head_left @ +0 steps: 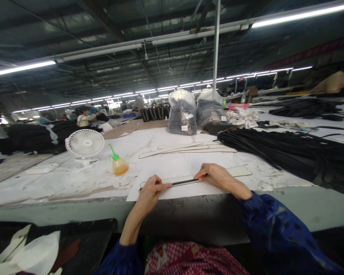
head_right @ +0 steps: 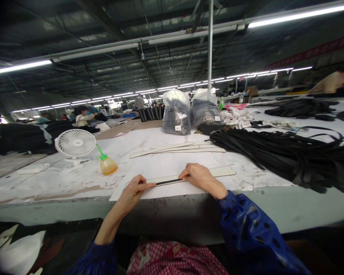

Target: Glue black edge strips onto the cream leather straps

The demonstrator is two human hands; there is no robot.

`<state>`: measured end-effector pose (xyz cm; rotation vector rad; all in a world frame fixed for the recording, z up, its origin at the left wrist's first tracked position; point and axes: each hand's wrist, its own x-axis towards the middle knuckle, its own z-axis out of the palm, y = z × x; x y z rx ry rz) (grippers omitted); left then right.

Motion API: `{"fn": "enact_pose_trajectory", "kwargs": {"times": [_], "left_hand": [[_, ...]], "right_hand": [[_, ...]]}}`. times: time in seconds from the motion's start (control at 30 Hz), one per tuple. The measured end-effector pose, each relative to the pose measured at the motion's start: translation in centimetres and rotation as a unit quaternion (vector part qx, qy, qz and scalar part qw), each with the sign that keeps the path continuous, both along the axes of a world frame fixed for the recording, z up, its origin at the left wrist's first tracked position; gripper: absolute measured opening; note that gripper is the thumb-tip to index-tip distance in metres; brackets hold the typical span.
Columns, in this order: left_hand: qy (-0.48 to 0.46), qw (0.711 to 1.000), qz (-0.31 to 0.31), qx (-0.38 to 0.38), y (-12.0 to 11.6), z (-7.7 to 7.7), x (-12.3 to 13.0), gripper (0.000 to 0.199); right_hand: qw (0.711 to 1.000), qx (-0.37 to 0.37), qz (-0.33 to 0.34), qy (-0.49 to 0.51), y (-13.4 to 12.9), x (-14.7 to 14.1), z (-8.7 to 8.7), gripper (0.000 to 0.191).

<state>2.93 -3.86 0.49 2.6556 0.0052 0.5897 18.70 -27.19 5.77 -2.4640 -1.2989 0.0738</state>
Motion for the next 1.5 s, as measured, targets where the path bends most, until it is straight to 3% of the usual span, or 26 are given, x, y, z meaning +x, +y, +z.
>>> {"fn": "enact_pose_trajectory", "kwargs": {"times": [0.27,0.43,0.6,0.73,0.83,1.0,1.1,1.33,1.5], "left_hand": [[-0.022,0.999,-0.007,0.026,-0.2,-0.3,0.1,0.042],[0.022,0.996,-0.024,0.078,-0.8,1.9,-0.5,0.041],[-0.008,1.000,-0.025,-0.014,-2.8,3.4,2.1,0.026],[-0.046,0.989,-0.088,-0.107,-5.6,2.1,5.6,0.023],[-0.032,0.985,-0.092,-0.139,-6.8,1.0,7.0,0.027],[-0.006,0.988,-0.118,-0.099,-6.8,0.9,6.7,0.035],[0.010,0.990,-0.124,-0.058,-6.7,0.9,6.5,0.042],[0.009,0.992,-0.125,-0.008,-6.7,-0.1,6.8,0.044],[0.050,0.992,-0.112,0.027,-6.9,0.7,6.5,0.045]], "right_hand": [[0.999,-0.015,0.010,-0.029,0.1,0.0,-0.3,0.030],[0.999,-0.021,0.010,-0.042,0.0,-0.1,-0.4,0.032],[0.998,-0.014,0.003,-0.059,0.0,-0.2,-0.8,0.032],[0.997,-0.006,0.007,-0.073,0.1,-0.2,-1.2,0.033],[0.998,0.012,0.026,-0.050,-0.9,0.7,-1.0,0.031],[0.994,0.094,0.042,0.031,-5.5,3.8,-0.2,0.024],[0.995,0.086,0.019,0.035,-7.5,5.0,-0.2,0.025],[0.999,0.034,-0.006,0.003,-7.6,5.0,-0.9,0.027],[0.998,-0.008,-0.038,-0.042,-7.2,4.1,-0.6,0.029]]}}
